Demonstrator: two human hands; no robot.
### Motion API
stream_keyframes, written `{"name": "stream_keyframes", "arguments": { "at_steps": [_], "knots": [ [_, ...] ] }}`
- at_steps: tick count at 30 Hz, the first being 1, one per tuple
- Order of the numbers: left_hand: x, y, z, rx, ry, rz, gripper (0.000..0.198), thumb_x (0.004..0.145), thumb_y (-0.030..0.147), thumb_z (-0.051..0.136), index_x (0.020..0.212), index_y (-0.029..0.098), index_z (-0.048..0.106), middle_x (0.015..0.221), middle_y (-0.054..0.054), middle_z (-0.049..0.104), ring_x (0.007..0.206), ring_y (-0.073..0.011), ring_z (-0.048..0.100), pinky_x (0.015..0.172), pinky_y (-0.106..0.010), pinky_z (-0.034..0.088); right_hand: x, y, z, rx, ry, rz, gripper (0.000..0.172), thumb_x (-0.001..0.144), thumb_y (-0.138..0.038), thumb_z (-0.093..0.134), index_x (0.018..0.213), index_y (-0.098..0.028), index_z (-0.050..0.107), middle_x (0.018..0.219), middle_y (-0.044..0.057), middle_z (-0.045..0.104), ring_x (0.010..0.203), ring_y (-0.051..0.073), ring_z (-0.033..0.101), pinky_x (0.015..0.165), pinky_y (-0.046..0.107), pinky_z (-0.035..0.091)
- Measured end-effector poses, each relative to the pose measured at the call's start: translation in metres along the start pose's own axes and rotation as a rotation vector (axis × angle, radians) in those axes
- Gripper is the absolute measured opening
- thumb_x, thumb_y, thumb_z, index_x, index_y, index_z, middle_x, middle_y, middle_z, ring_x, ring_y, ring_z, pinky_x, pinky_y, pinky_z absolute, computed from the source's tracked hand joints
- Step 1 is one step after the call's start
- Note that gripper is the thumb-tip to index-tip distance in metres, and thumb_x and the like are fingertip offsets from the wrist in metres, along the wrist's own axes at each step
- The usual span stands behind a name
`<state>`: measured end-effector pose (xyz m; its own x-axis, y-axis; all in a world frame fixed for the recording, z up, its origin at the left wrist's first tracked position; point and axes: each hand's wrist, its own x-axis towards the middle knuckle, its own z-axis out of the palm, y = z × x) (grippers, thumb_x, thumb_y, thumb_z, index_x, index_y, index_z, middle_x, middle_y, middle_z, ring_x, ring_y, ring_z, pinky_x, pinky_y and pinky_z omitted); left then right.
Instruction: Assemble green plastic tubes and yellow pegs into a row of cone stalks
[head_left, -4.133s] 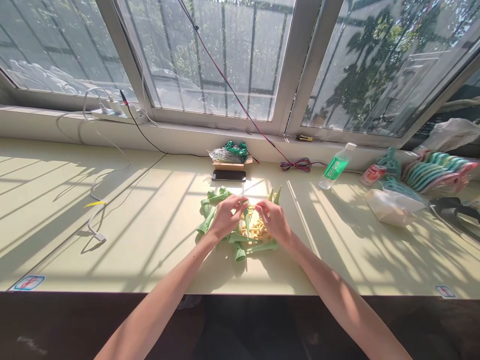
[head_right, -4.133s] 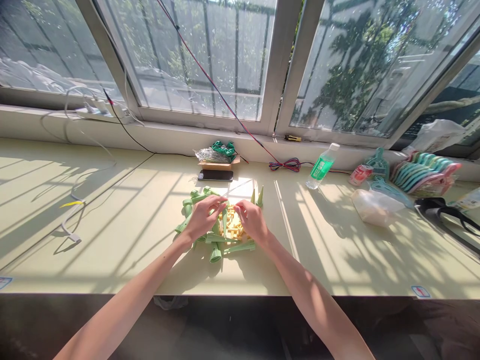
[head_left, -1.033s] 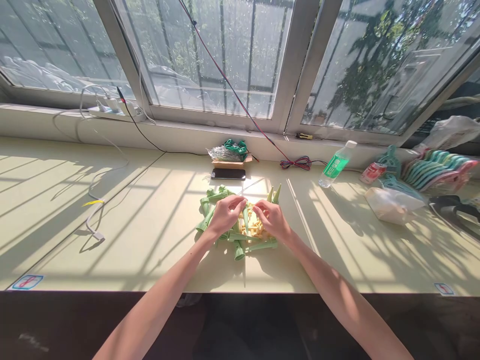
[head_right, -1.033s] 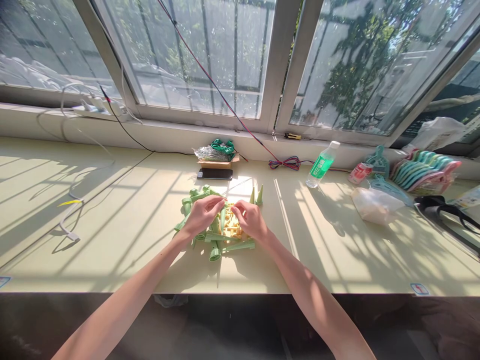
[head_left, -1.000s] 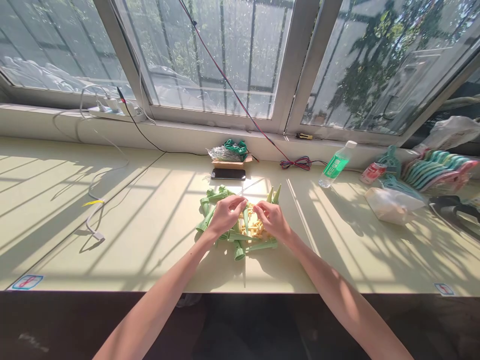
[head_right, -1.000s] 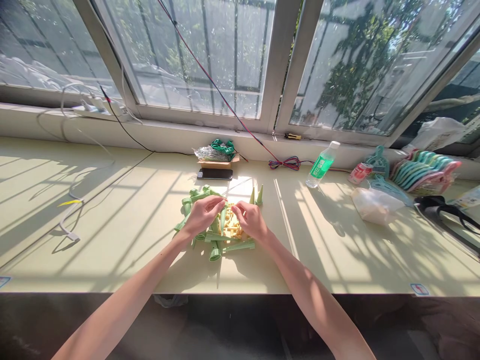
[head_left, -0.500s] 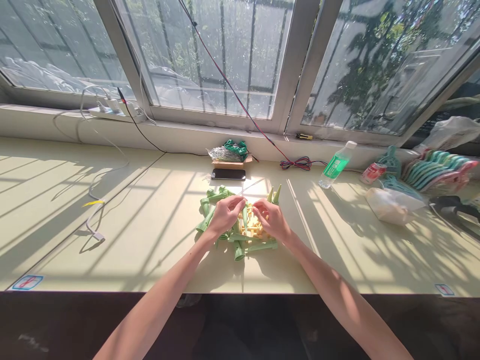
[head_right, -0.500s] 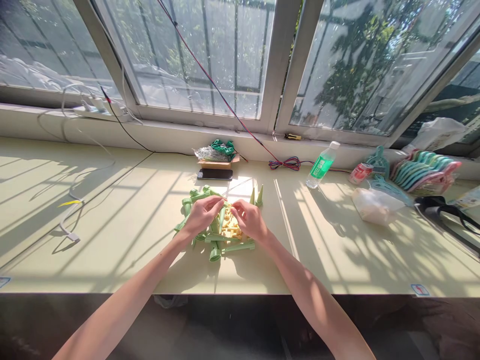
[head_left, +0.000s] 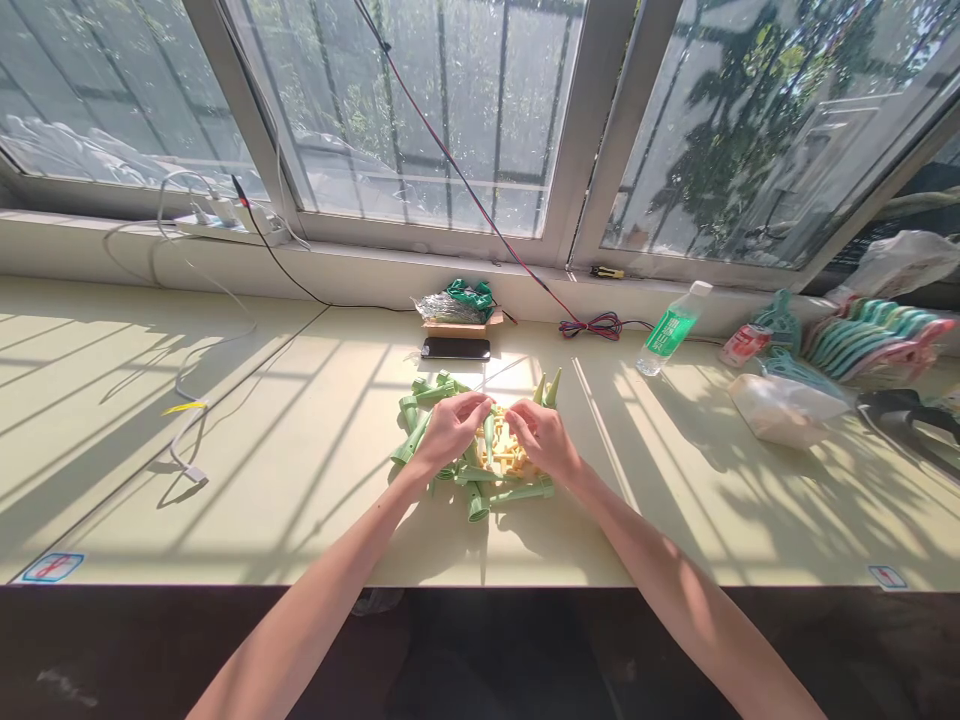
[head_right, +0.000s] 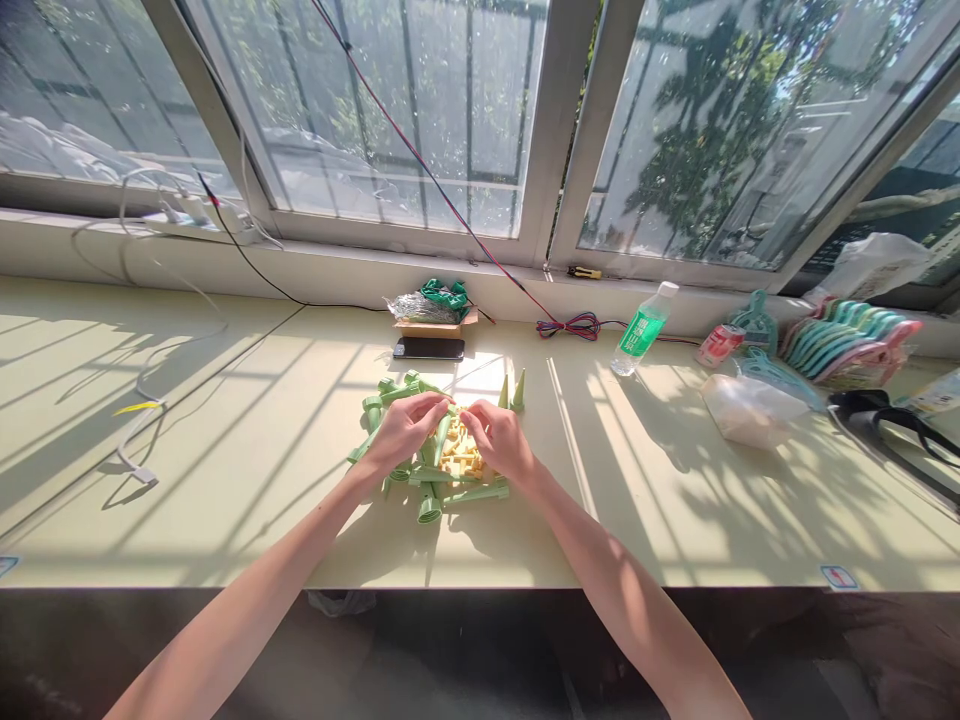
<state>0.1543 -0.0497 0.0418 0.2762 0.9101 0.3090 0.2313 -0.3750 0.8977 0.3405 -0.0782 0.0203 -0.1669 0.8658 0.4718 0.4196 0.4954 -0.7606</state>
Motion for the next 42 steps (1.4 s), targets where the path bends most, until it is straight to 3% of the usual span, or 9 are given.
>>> {"name": "stream_keyframes", "arguments": {
  "at_steps": [3, 8, 12, 15, 20, 27, 33, 42],
  "knots": [
    [0.0000, 0.0005, -0.0010, -0.004, 0.007, -0.020, 0.033, 0.090, 0.048, 0.063, 0.096, 0.018, 0.075, 0.079, -0.005, 0.073, 0.077, -0.0217, 0.070, 0.069, -0.032, 0.057, 0.0006, -0.0021, -0.0004, 0.048, 0.000, -0.020, 0.030, 0.096, -0.047, 0.054, 0.094, -0.019, 0.064, 0.087, 0.006, 0.069, 0.070, 0.016, 0.064, 0.059, 0.026, 0.051],
    [-0.0009, 0.0023, -0.0013, -0.018, -0.006, -0.041, 0.034, 0.093, 0.045, 0.058, 0.106, 0.019, 0.074, 0.086, -0.005, 0.072, 0.071, -0.0178, 0.066, 0.062, -0.029, 0.055, 0.0009, -0.0033, -0.0012, 0.075, 0.036, -0.010, 0.029, 0.096, -0.045, 0.054, 0.092, -0.019, 0.064, 0.085, 0.006, 0.069, 0.068, 0.016, 0.063, 0.063, 0.029, 0.054],
    [-0.0027, 0.0022, -0.0017, -0.017, 0.005, 0.108, 0.029, 0.090, 0.027, 0.054, 0.114, 0.020, 0.071, 0.115, -0.008, 0.063, 0.075, -0.0138, 0.064, 0.068, -0.028, 0.057, 0.0019, -0.0021, -0.0016, 0.085, 0.137, 0.063, 0.033, 0.097, -0.050, 0.052, 0.088, -0.019, 0.062, 0.074, 0.004, 0.066, 0.063, 0.016, 0.061, 0.057, 0.027, 0.049],
    [-0.0049, 0.0037, -0.0018, 0.032, -0.052, 0.201, 0.032, 0.083, 0.021, 0.060, 0.114, 0.021, 0.070, 0.120, -0.009, 0.057, 0.073, -0.0113, 0.061, 0.071, -0.029, 0.058, 0.0025, -0.0012, -0.0016, 0.096, 0.172, 0.079, 0.035, 0.097, -0.051, 0.052, 0.087, -0.019, 0.062, 0.069, 0.003, 0.064, 0.060, 0.016, 0.059, 0.055, 0.027, 0.047],
    [-0.0065, 0.0073, -0.0010, 0.079, -0.157, 0.250, 0.028, 0.087, 0.031, 0.066, 0.112, 0.021, 0.070, 0.113, -0.008, 0.060, 0.062, -0.0084, 0.051, 0.057, -0.024, 0.051, 0.0012, -0.0026, -0.0017, 0.085, 0.117, 0.047, 0.034, 0.097, -0.051, 0.053, 0.089, -0.019, 0.064, 0.073, 0.003, 0.065, 0.062, 0.016, 0.060, 0.057, 0.027, 0.049],
    [-0.0060, 0.0027, 0.0012, 0.178, -0.076, 0.365, 0.021, 0.094, 0.039, 0.062, 0.095, 0.020, 0.071, 0.095, -0.005, 0.066, 0.058, -0.0092, 0.051, 0.055, -0.025, 0.047, 0.0001, -0.0036, -0.0012, 0.047, 0.065, 0.027, 0.040, 0.098, -0.055, 0.050, 0.087, -0.019, 0.063, 0.075, 0.004, 0.065, 0.062, 0.016, 0.058, 0.060, 0.028, 0.051],
    [-0.0064, 0.0025, 0.0022, 0.196, -0.074, 0.394, 0.021, 0.095, 0.037, 0.060, 0.092, 0.020, 0.071, 0.093, -0.005, 0.068, 0.057, -0.0099, 0.050, 0.054, -0.026, 0.045, -0.0006, -0.0001, 0.0002, -0.002, 0.051, 0.007, 0.041, 0.100, -0.052, 0.046, 0.080, -0.019, 0.059, 0.068, 0.001, 0.058, 0.057, 0.013, 0.050, 0.055, 0.025, 0.043],
    [-0.0083, 0.0024, 0.0041, 0.192, -0.125, 0.406, 0.023, 0.095, 0.037, 0.059, 0.088, 0.020, 0.072, 0.092, -0.006, 0.070, 0.056, -0.0100, 0.051, 0.054, -0.027, 0.048, -0.0012, 0.0016, 0.0021, -0.088, 0.047, -0.033, 0.056, 0.103, -0.056, 0.034, 0.060, -0.021, 0.041, 0.054, -0.003, 0.039, 0.049, 0.011, 0.033, 0.049, 0.026, 0.029]
  ]
}}
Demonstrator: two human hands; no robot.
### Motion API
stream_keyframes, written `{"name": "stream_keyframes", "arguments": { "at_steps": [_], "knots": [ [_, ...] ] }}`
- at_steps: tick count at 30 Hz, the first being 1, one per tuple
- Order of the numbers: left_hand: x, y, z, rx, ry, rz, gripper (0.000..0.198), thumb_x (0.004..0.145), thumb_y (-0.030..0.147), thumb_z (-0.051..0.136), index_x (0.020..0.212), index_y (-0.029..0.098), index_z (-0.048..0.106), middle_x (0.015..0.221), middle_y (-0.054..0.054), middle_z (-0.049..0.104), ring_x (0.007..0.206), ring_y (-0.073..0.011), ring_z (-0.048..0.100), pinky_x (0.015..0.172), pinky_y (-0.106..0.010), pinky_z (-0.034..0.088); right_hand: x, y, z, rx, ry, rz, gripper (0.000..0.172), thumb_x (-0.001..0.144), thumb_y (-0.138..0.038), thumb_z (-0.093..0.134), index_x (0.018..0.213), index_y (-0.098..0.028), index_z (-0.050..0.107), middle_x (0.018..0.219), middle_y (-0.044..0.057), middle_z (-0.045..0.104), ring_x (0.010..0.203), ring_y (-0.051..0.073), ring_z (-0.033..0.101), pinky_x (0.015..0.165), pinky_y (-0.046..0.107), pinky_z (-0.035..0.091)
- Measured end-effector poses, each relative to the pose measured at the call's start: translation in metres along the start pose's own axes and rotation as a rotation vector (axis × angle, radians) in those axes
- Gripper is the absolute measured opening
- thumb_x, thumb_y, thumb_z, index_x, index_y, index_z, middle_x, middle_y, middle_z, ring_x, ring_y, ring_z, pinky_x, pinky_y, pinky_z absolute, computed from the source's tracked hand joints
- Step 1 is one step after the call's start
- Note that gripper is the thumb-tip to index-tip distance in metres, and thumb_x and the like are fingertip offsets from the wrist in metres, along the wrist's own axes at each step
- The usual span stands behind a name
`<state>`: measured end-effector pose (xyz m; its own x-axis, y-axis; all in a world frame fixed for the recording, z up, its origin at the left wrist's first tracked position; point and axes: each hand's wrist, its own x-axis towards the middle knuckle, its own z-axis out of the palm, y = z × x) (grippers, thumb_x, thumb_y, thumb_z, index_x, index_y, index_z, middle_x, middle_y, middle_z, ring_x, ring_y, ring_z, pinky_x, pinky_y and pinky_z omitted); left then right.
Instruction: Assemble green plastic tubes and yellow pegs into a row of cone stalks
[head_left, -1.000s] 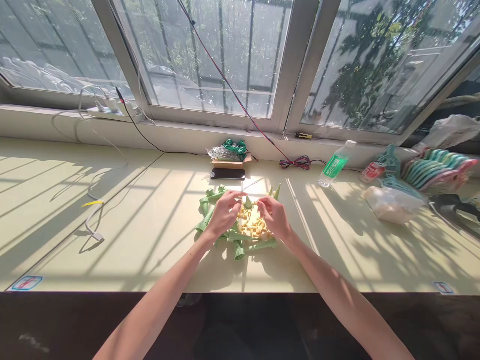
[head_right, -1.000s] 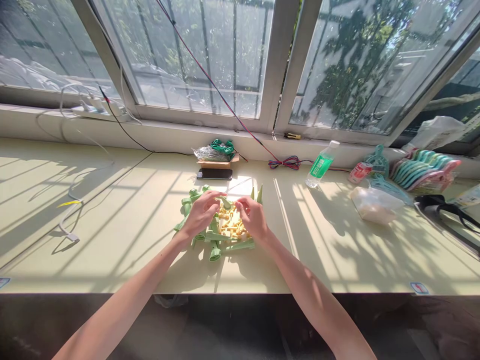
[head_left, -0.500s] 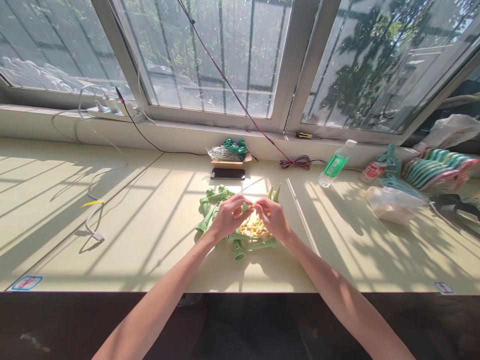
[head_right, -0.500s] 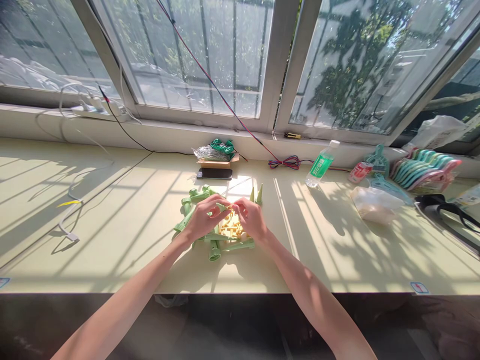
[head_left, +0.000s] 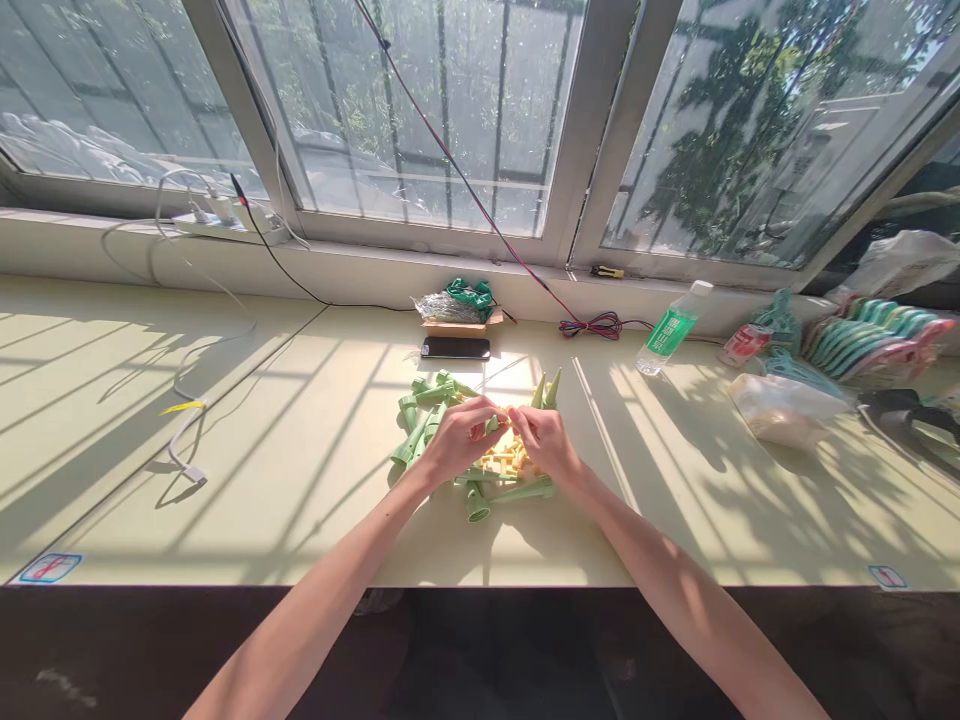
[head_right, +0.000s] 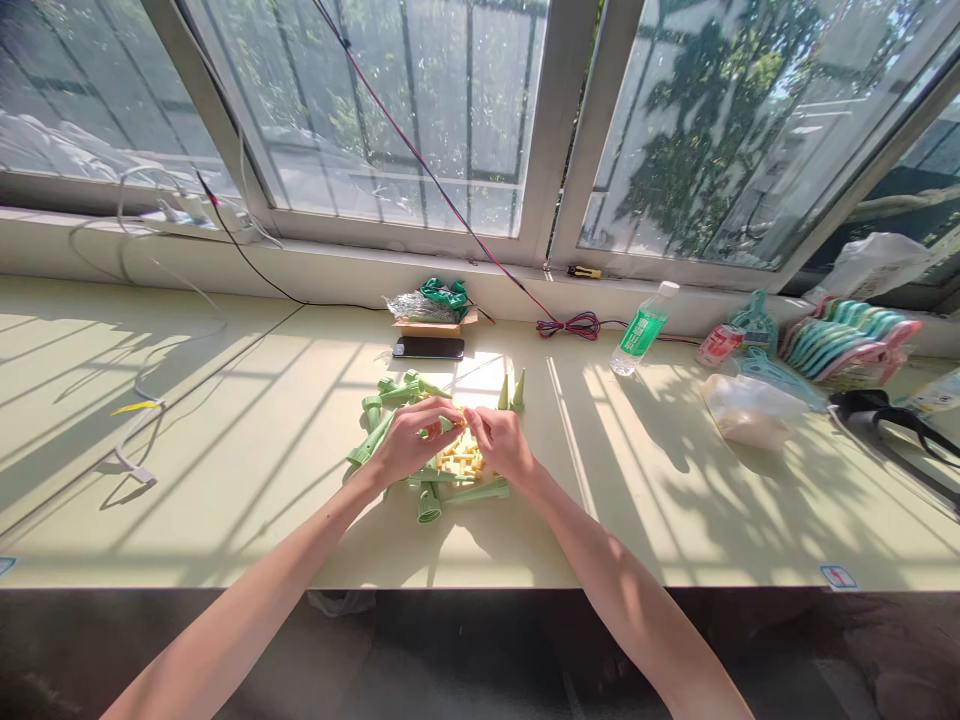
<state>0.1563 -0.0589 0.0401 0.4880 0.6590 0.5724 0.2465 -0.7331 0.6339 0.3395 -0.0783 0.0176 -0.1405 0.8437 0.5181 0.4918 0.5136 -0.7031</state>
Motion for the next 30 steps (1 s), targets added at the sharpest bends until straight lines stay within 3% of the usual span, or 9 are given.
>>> {"name": "stream_keyframes", "arguments": {
  "at_steps": [5, 10, 14, 17, 30],
  "knots": [
    [0.0000, -0.0003, 0.0000, -0.051, -0.010, -0.001, 0.017, 0.094, 0.030, 0.060, 0.088, 0.019, 0.072, 0.092, -0.006, 0.069, 0.059, -0.0109, 0.056, 0.056, -0.026, 0.051, -0.0003, 0.0005, 0.0002, 0.008, -0.015, 0.002, 0.056, 0.103, -0.056, 0.034, 0.060, -0.021, 0.041, 0.054, -0.003, 0.038, 0.049, 0.010, 0.033, 0.050, 0.026, 0.028],
    [0.0005, -0.0007, -0.0006, -0.060, 0.014, -0.049, 0.015, 0.091, 0.029, 0.063, 0.086, 0.019, 0.073, 0.089, -0.006, 0.068, 0.060, -0.0108, 0.056, 0.055, -0.025, 0.051, 0.0002, -0.0009, -0.0009, 0.004, -0.012, 0.005, 0.049, 0.104, -0.050, 0.037, 0.066, -0.020, 0.048, 0.058, -0.002, 0.048, 0.052, 0.011, 0.043, 0.054, 0.025, 0.035],
    [0.0006, -0.0020, -0.0020, -0.061, 0.038, -0.086, 0.017, 0.090, 0.032, 0.065, 0.085, 0.019, 0.073, 0.086, -0.006, 0.067, 0.061, -0.0116, 0.057, 0.054, -0.024, 0.052, 0.0016, -0.0050, -0.0027, 0.083, -0.006, 0.010, 0.033, 0.100, -0.045, 0.047, 0.086, -0.019, 0.062, 0.076, 0.003, 0.065, 0.063, 0.014, 0.057, 0.057, 0.025, 0.044],
    [0.0009, -0.0033, -0.0036, -0.102, 0.052, -0.088, 0.020, 0.089, 0.036, 0.067, 0.085, 0.018, 0.073, 0.084, -0.006, 0.067, 0.064, -0.0139, 0.061, 0.054, -0.025, 0.052, 0.0018, -0.0060, -0.0028, 0.150, -0.018, -0.003, 0.027, 0.098, -0.042, 0.052, 0.091, -0.018, 0.063, 0.086, 0.006, 0.068, 0.068, 0.015, 0.061, 0.059, 0.026, 0.049],
    [0.0007, -0.0054, -0.0040, -0.086, 0.052, -0.024, 0.018, 0.089, 0.031, 0.069, 0.082, 0.016, 0.073, 0.080, -0.005, 0.066, 0.057, -0.0096, 0.056, 0.050, -0.021, 0.048, 0.0007, 0.0008, -0.0020, 0.130, -0.033, 0.000, 0.036, 0.099, -0.049, 0.049, 0.082, -0.019, 0.059, 0.075, 0.003, 0.063, 0.063, 0.014, 0.057, 0.059, 0.026, 0.049]
  ]
}}
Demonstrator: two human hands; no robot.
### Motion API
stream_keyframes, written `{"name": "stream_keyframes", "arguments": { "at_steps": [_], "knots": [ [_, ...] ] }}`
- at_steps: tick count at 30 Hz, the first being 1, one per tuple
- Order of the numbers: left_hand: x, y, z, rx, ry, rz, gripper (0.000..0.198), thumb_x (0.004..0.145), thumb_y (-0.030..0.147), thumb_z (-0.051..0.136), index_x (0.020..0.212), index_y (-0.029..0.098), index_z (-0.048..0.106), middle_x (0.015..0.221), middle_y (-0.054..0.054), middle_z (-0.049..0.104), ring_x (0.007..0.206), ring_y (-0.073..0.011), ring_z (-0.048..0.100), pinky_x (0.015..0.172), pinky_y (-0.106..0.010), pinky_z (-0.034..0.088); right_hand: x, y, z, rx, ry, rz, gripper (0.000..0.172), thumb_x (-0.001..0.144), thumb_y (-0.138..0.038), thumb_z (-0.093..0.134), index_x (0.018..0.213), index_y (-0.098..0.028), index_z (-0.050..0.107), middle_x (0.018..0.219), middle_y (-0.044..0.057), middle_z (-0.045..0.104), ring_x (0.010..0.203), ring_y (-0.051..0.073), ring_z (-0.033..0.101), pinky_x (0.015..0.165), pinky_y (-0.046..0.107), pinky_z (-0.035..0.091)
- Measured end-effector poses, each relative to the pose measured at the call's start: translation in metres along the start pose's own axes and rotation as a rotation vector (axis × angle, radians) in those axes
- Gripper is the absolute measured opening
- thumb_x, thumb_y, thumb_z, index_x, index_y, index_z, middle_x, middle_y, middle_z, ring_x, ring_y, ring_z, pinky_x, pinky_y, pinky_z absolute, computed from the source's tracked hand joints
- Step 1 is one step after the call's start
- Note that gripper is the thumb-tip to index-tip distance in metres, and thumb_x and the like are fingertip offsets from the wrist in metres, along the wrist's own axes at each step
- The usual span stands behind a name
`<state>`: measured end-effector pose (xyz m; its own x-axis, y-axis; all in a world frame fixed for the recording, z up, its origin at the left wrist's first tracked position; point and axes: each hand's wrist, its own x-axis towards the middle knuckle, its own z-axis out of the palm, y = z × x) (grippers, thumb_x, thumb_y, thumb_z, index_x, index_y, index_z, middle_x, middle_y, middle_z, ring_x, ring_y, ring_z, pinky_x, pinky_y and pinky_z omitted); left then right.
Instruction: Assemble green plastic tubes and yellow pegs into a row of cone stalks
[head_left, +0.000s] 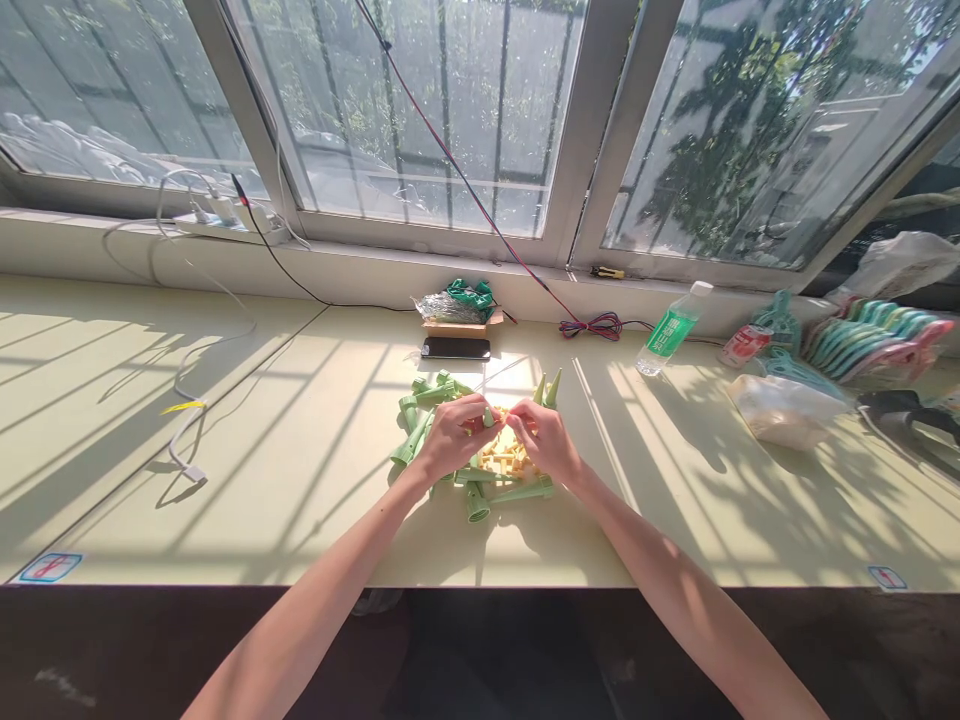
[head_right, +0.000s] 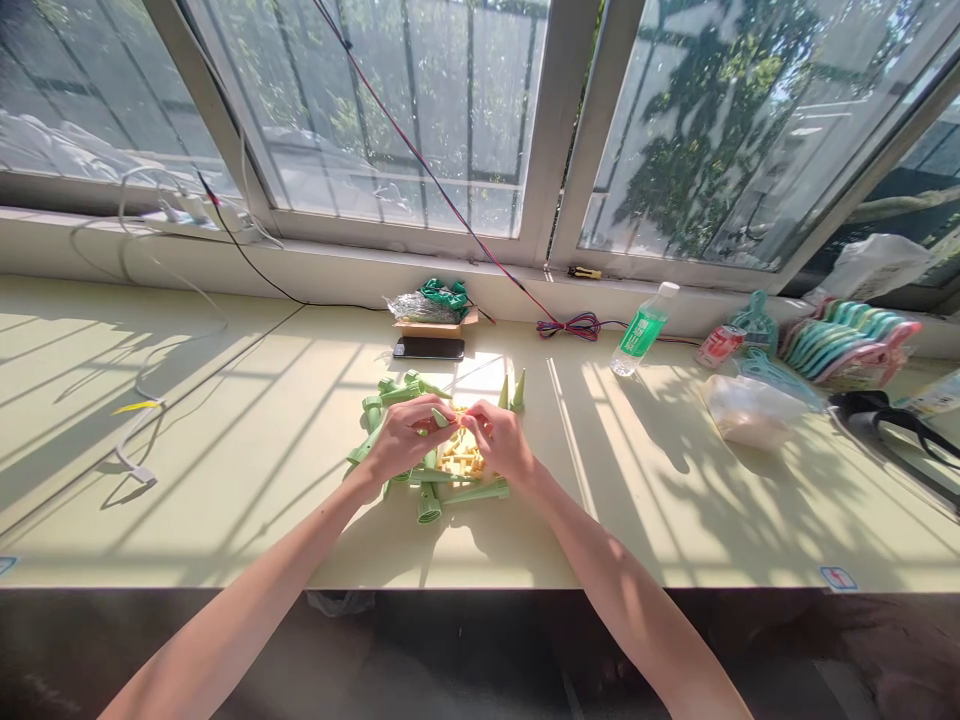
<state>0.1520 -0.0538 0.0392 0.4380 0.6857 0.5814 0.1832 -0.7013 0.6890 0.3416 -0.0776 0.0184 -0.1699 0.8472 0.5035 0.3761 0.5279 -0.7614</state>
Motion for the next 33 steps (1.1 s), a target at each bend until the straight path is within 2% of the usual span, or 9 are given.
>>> {"name": "stream_keyframes", "arguments": {
  "at_steps": [6, 12, 16, 23, 27, 33],
  "knots": [
    [0.0002, 0.0015, 0.0009, 0.023, -0.014, 0.019, 0.018, 0.089, 0.028, 0.068, 0.078, 0.016, 0.073, 0.079, -0.005, 0.067, 0.055, -0.0089, 0.054, 0.049, -0.020, 0.046, -0.0006, 0.0022, 0.0003, -0.082, -0.013, 0.000, 0.038, 0.101, -0.045, 0.044, 0.073, -0.019, 0.051, 0.065, -0.001, 0.052, 0.056, 0.011, 0.045, 0.055, 0.024, 0.037],
    [-0.0002, 0.0056, 0.0015, 0.003, -0.031, -0.028, 0.017, 0.088, 0.026, 0.067, 0.076, 0.015, 0.073, 0.082, -0.006, 0.068, 0.055, -0.0084, 0.054, 0.048, -0.020, 0.047, -0.0008, 0.0006, 0.0010, -0.122, -0.005, -0.042, 0.040, 0.102, -0.041, 0.042, 0.068, -0.020, 0.047, 0.059, -0.003, 0.042, 0.052, 0.010, 0.034, 0.051, 0.025, 0.028],
    [0.0001, 0.0062, 0.0026, -0.028, -0.014, -0.073, 0.015, 0.087, 0.028, 0.068, 0.083, 0.015, 0.074, 0.083, -0.006, 0.067, 0.060, -0.0099, 0.057, 0.051, -0.021, 0.050, 0.0004, 0.0008, 0.0017, -0.109, 0.019, -0.030, 0.041, 0.102, -0.042, 0.042, 0.067, -0.020, 0.044, 0.059, -0.004, 0.041, 0.052, 0.010, 0.035, 0.051, 0.024, 0.029],
    [0.0022, 0.0076, 0.0022, -0.158, 0.019, -0.211, 0.017, 0.082, 0.030, 0.074, 0.081, 0.014, 0.073, 0.088, -0.008, 0.067, 0.072, -0.0150, 0.064, 0.061, -0.025, 0.059, 0.0009, 0.0018, 0.0027, -0.036, -0.021, -0.007, 0.032, 0.101, -0.042, 0.044, 0.083, -0.019, 0.056, 0.070, 0.000, 0.054, 0.059, 0.012, 0.045, 0.055, 0.024, 0.037],
    [0.0015, 0.0058, 0.0019, -0.136, -0.019, -0.186, 0.014, 0.084, 0.029, 0.072, 0.085, 0.014, 0.073, 0.092, -0.008, 0.068, 0.073, -0.0144, 0.064, 0.061, -0.025, 0.059, 0.0001, 0.0008, 0.0025, -0.051, -0.011, -0.008, 0.032, 0.101, -0.039, 0.044, 0.078, -0.019, 0.053, 0.068, 0.000, 0.052, 0.057, 0.012, 0.044, 0.055, 0.025, 0.036],
    [-0.0005, 0.0015, 0.0041, -0.032, -0.017, -0.081, 0.012, 0.087, 0.025, 0.068, 0.088, 0.014, 0.073, 0.089, -0.007, 0.068, 0.059, -0.0084, 0.056, 0.055, -0.022, 0.054, -0.0002, 0.0002, 0.0011, -0.110, -0.007, -0.029, 0.035, 0.101, -0.037, 0.042, 0.072, -0.020, 0.047, 0.062, -0.002, 0.045, 0.054, 0.011, 0.037, 0.054, 0.025, 0.031]
  ]
}}
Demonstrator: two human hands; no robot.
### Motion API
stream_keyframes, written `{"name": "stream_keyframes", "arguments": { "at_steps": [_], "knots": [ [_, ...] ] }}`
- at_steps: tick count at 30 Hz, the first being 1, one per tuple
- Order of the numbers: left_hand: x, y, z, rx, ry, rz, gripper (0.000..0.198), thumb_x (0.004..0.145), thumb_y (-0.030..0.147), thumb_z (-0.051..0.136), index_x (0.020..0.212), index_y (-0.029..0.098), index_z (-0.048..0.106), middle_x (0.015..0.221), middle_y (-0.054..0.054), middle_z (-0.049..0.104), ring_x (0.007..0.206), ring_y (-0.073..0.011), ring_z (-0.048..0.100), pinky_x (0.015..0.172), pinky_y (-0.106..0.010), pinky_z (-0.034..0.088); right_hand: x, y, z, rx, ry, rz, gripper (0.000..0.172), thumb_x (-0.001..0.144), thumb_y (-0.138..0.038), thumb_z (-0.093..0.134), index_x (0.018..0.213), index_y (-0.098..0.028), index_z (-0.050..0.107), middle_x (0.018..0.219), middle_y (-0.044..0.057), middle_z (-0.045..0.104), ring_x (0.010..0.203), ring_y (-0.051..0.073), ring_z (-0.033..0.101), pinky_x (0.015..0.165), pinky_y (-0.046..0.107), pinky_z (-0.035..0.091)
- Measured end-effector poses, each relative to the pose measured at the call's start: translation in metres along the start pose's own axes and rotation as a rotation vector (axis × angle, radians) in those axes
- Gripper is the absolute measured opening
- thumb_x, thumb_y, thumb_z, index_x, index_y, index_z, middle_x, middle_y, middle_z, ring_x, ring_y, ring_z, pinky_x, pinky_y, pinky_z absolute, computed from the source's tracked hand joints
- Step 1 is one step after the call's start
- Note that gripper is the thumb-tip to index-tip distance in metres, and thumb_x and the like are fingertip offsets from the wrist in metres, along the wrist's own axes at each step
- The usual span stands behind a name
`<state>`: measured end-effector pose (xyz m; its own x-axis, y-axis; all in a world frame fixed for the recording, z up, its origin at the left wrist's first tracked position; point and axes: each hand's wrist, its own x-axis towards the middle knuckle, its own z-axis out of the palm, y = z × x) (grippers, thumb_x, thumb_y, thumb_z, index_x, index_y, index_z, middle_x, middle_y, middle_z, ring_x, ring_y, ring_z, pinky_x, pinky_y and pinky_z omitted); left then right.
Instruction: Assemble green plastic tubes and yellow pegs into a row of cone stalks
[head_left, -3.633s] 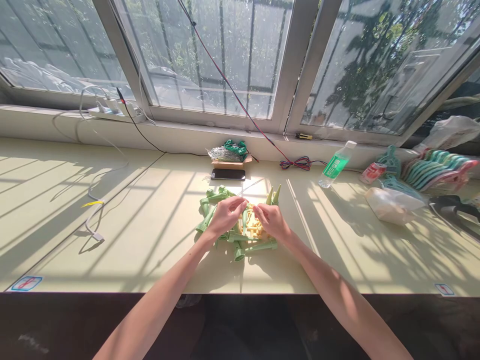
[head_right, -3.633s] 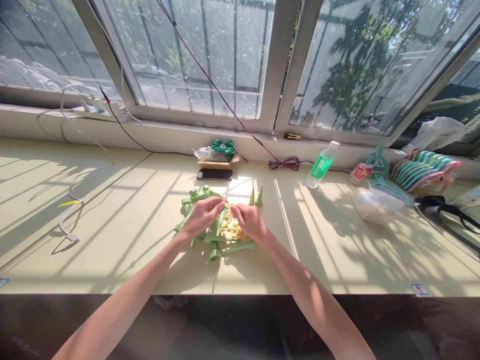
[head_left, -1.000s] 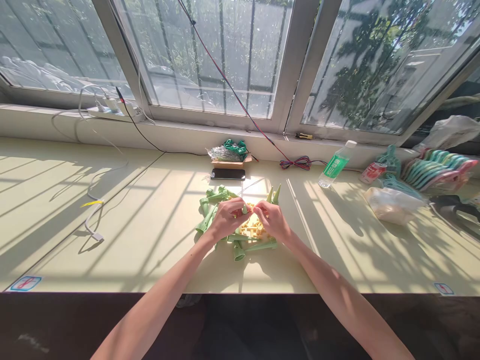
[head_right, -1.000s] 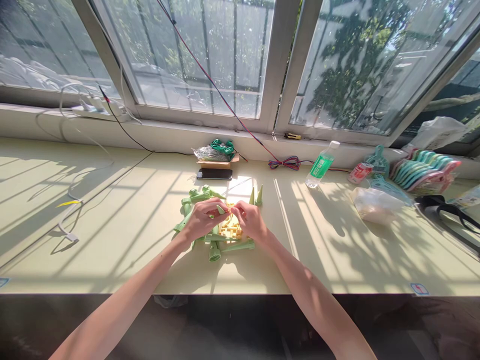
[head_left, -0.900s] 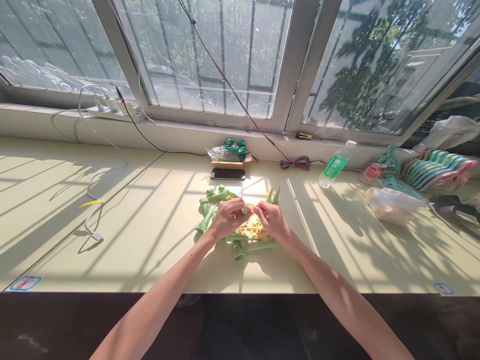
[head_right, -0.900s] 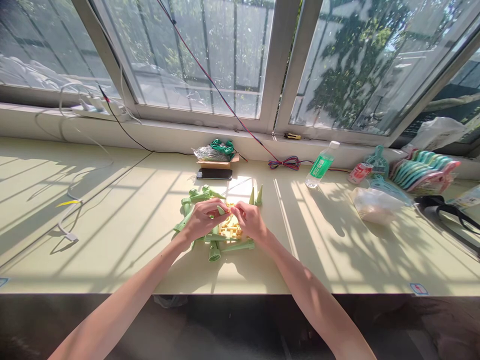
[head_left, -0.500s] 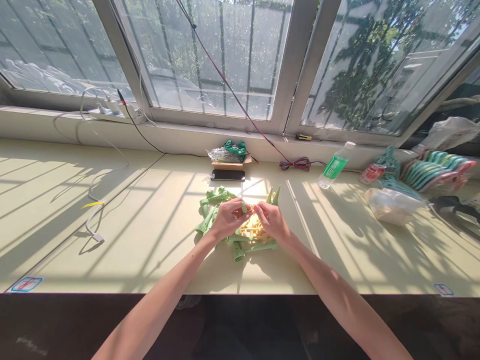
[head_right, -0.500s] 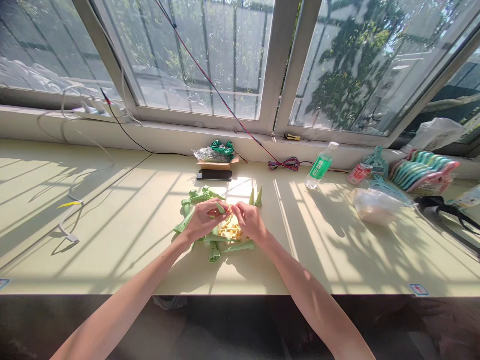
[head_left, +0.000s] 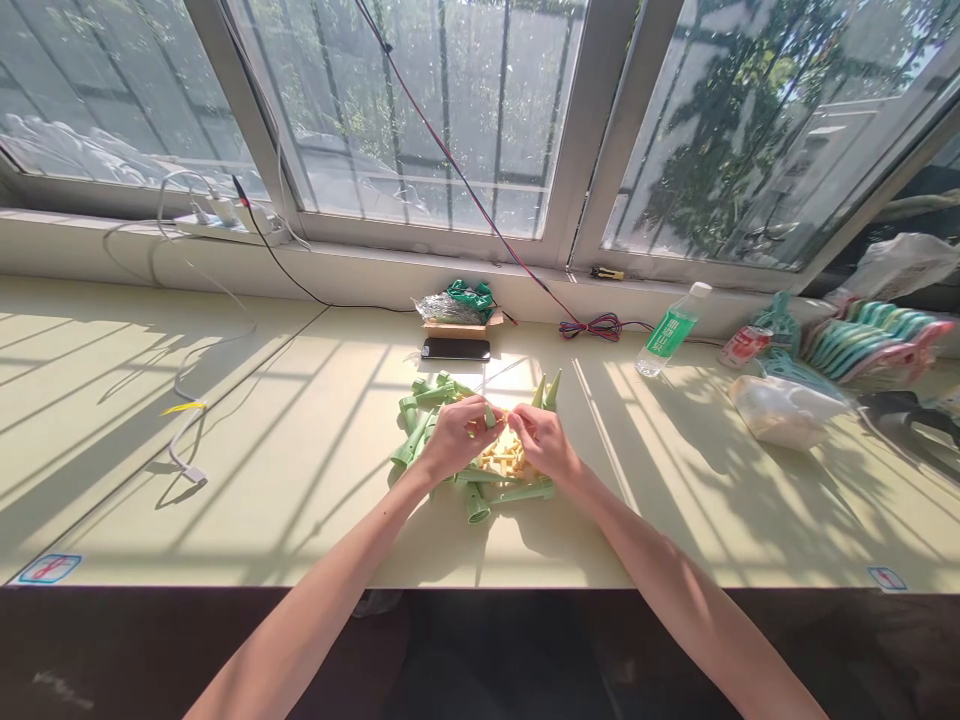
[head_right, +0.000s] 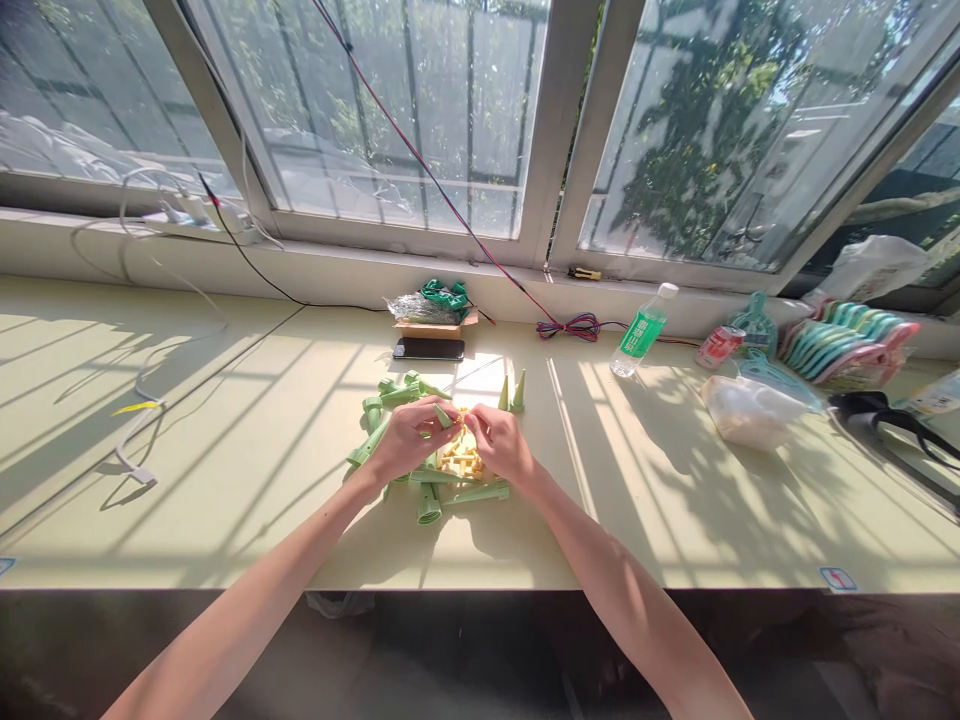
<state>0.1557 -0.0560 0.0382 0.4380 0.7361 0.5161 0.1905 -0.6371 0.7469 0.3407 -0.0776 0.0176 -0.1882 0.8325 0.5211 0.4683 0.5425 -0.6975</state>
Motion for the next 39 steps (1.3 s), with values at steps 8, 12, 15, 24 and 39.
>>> {"name": "stream_keyframes", "arguments": {
  "at_steps": [8, 12, 15, 24, 39],
  "knots": [
    [-0.001, 0.003, 0.001, 0.092, 0.005, 0.143, 0.012, 0.093, 0.023, 0.062, 0.092, 0.018, 0.073, 0.090, -0.005, 0.069, 0.058, -0.0084, 0.055, 0.056, -0.022, 0.051, 0.000, 0.000, 0.000, -0.021, 0.005, 0.014, 0.039, 0.101, -0.040, 0.039, 0.066, -0.021, 0.038, 0.058, -0.004, 0.039, 0.052, 0.011, 0.034, 0.052, 0.026, 0.028],
    [-0.003, 0.003, 0.001, 0.108, -0.005, 0.155, 0.014, 0.094, 0.025, 0.060, 0.093, 0.018, 0.072, 0.092, -0.006, 0.069, 0.058, -0.0090, 0.055, 0.057, -0.023, 0.052, 0.001, -0.001, 0.000, -0.019, 0.008, 0.038, 0.042, 0.100, -0.042, 0.038, 0.064, -0.022, 0.036, 0.056, -0.003, 0.038, 0.050, 0.011, 0.033, 0.050, 0.026, 0.028],
    [-0.003, 0.001, 0.002, 0.118, -0.012, 0.163, 0.014, 0.094, 0.025, 0.059, 0.094, 0.019, 0.072, 0.092, -0.006, 0.069, 0.059, -0.0093, 0.056, 0.058, -0.024, 0.052, 0.001, -0.001, 0.001, -0.013, 0.017, 0.048, 0.044, 0.100, -0.044, 0.038, 0.063, -0.022, 0.037, 0.055, -0.003, 0.039, 0.050, 0.011, 0.034, 0.050, 0.026, 0.028],
    [0.000, -0.001, 0.001, 0.067, -0.013, 0.018, 0.016, 0.089, 0.018, 0.060, 0.099, 0.015, 0.071, 0.097, -0.007, 0.068, 0.063, -0.0104, 0.064, 0.063, -0.025, 0.058, 0.001, -0.002, -0.002, -0.055, 0.174, 0.116, 0.047, 0.101, -0.050, 0.044, 0.065, -0.020, 0.045, 0.055, -0.004, 0.041, 0.050, 0.010, 0.035, 0.051, 0.025, 0.029],
    [-0.001, -0.002, 0.001, 0.223, -0.058, 0.006, 0.022, 0.087, 0.024, 0.065, 0.108, 0.024, 0.072, 0.083, 0.000, 0.066, 0.057, -0.0096, 0.055, 0.058, -0.023, 0.050, -0.003, -0.010, 0.003, -0.020, 0.110, -0.116, 0.027, 0.102, -0.042, 0.050, 0.091, -0.021, 0.063, 0.080, 0.004, 0.065, 0.067, 0.015, 0.057, 0.062, 0.028, 0.049]
  ]
}}
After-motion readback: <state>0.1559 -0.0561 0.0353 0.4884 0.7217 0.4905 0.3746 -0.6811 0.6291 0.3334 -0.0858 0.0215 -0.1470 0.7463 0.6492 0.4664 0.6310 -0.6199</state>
